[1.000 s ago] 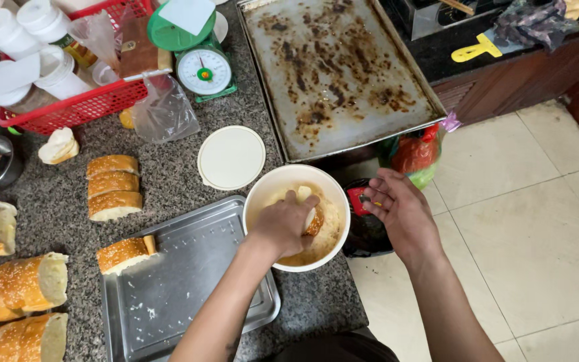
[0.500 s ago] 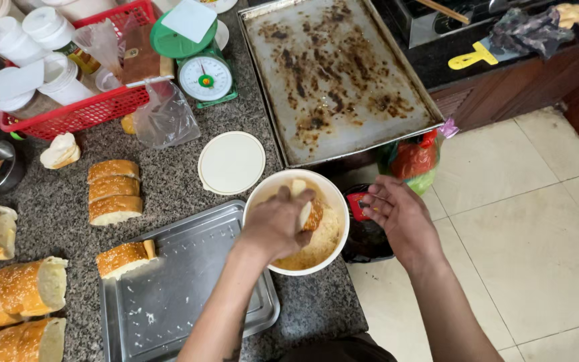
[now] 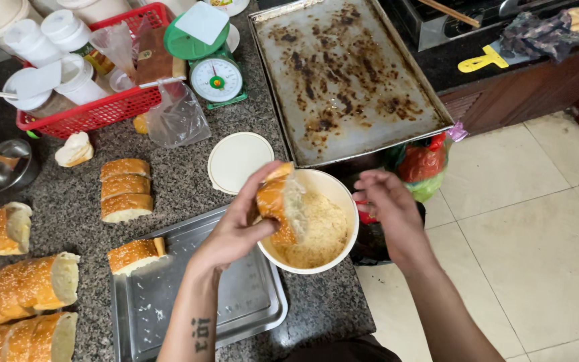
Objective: The person repeatedly picks up sliced bread rolls, scoops a white creamy substance from a container with their hand, and stuffs it into the bread. They then place the stuffed rolls onto a metal tray. The process is repeated for multiple rolls throughout the clip.
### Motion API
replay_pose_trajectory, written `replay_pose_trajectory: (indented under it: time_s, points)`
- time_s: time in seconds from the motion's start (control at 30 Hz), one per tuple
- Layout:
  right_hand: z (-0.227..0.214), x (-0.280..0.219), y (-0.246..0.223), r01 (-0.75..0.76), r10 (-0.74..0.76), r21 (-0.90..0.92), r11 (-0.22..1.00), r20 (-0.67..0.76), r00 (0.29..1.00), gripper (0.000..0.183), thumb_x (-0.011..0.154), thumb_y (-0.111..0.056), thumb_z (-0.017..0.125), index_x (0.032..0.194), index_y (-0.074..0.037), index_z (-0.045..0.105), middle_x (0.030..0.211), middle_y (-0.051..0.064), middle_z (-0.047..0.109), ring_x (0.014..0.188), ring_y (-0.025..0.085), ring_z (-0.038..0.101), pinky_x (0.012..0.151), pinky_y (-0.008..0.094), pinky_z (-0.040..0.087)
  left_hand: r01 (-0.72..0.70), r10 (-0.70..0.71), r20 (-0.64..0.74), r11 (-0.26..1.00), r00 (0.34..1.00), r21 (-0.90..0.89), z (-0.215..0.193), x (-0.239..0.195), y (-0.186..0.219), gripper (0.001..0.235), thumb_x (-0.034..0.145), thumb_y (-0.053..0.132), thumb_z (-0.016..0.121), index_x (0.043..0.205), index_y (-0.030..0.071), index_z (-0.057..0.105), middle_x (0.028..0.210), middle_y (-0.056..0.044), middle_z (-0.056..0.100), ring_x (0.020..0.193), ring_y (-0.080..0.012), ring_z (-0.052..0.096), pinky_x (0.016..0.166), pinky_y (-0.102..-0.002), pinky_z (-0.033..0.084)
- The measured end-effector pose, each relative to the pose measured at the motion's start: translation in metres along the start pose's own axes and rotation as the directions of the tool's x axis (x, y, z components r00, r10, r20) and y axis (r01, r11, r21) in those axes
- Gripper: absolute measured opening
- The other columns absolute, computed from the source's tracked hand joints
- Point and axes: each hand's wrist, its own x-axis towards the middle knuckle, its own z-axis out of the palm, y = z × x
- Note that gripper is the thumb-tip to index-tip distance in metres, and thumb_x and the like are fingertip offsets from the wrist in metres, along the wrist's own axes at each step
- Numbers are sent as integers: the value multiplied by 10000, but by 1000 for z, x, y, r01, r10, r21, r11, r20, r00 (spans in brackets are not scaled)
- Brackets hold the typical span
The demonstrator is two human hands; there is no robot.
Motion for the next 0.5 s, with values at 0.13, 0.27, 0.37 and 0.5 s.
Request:
replay_pose_trajectory:
  time_s: [0.13,0.27,0.37,0.5]
  points:
    - [28,-8,1,326,-268,-182,928,285,920,206,1129,-156,726,1312,-62,709,1236,35,776,1156,111,742,1014,304,612,110,-158,-96,916,983,-385,3,-9,-8,1281,706,-166,557,1846,294,196,1907,-73,212,1693,-236,385,1206,-403,518]
    - [46,-15,-9,406,-294,-234,883,398,869,200,1123,-141,734,1303,-59,706,1216,10,783,1148,92,752,987,287,606,73,-108,-22,797,994,-600,7,-10,-18,1283,717,-131,544,1883,244,163,1904,-155,284,1648,-295,443,1208,-343,504]
    - [59,-19,-14,445,-339,-266,855,361,869,251,1092,-171,805,1272,-42,689,1167,27,764,1076,109,723,946,302,583,89,-108,5,794,994,-601,10,-9,-23,1267,720,-118,564,1879,221,181,1915,-128,263,1649,-296,436,1195,-338,507]
    - [67,-20,-22,433,-318,-469,770,306,897,501,945,-247,910,1295,-36,620,1136,50,692,991,131,684,866,322,579,126,-136,24,811,990,-572,11,-11,-26,1269,714,-104,572,1876,222,180,1902,-145,287,1660,-277,432,1218,-345,482]
